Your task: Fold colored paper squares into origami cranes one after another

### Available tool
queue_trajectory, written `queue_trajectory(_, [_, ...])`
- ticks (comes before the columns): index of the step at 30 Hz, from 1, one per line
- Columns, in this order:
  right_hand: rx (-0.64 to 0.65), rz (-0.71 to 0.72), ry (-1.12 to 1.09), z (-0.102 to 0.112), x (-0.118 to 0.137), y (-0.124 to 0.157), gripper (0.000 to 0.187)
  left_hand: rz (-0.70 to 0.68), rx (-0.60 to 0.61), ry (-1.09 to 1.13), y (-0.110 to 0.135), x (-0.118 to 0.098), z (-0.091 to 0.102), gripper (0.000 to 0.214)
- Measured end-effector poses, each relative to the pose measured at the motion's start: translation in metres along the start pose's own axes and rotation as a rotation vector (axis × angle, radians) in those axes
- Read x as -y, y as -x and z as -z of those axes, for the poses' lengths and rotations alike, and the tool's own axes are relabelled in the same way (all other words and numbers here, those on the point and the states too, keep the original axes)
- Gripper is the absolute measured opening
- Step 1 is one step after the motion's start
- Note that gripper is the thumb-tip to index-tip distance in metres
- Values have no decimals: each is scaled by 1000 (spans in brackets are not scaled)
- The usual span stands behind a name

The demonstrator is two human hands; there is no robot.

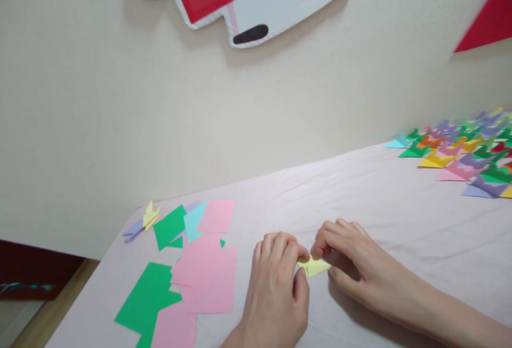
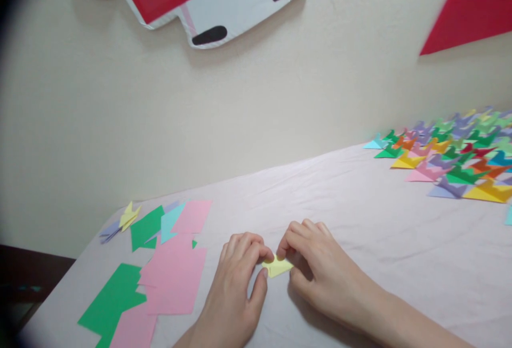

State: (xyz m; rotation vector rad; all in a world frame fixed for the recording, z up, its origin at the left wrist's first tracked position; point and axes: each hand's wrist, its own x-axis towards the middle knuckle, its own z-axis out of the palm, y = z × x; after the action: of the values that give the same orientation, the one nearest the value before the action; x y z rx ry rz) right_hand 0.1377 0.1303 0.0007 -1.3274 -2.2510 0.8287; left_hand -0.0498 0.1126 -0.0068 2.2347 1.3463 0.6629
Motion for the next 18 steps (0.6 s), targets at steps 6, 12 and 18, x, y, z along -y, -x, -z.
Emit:
queue_trajectory(6, [-12,30,-5,-1,-3,-1,16,-67,-27,-4,3,4,0,33])
queue_trajectory(12, [-40,57,-30,-4,-9,0,11,-120,-28,-32,4,5,1,29])
queue_trajectory(18, [-7,132,-88,-8,-11,4,18,-109,-43,-19,2,8,-1,28])
